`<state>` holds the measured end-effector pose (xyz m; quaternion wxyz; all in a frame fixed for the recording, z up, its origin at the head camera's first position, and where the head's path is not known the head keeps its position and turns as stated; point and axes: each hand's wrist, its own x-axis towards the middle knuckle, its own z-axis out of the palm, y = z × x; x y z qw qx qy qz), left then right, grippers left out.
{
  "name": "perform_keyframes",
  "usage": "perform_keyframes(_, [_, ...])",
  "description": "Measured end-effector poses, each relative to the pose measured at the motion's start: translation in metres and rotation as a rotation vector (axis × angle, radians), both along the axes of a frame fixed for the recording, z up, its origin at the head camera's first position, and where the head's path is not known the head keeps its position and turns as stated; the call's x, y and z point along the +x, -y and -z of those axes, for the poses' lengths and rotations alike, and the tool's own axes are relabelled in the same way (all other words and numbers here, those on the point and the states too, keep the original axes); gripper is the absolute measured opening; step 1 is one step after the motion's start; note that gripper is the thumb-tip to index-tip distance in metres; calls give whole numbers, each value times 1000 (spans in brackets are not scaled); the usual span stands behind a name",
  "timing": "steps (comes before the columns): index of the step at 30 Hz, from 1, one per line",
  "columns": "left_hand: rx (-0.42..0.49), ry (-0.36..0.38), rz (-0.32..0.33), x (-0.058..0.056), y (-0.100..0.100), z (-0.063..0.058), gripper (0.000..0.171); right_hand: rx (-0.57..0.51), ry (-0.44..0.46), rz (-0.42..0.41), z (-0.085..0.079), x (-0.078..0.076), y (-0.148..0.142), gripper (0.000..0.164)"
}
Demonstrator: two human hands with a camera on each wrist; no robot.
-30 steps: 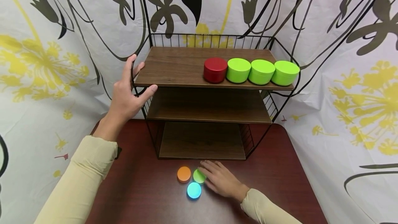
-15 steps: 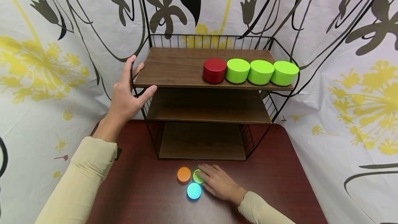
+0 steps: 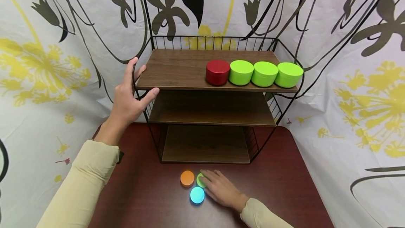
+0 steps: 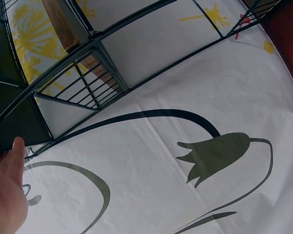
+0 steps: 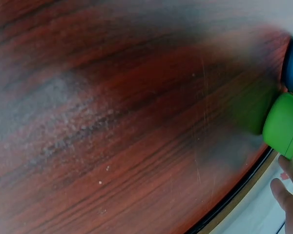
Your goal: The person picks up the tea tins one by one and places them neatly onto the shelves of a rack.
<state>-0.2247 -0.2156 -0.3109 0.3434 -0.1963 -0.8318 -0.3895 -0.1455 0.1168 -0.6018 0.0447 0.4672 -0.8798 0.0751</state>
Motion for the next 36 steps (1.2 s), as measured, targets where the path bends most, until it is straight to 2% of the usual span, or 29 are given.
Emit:
perform_keyframes(13, [2, 0, 10, 1, 0, 0, 84, -80, -61, -1, 7, 4, 1, 41])
perform_keyframes(27, [-2, 5, 9, 2, 1, 0, 84, -173, -36, 32, 13, 7, 3, 38])
perform_keyframes(36, [7, 18, 14, 2, 0, -1, 84, -187, -23, 60, 18, 9, 3, 37])
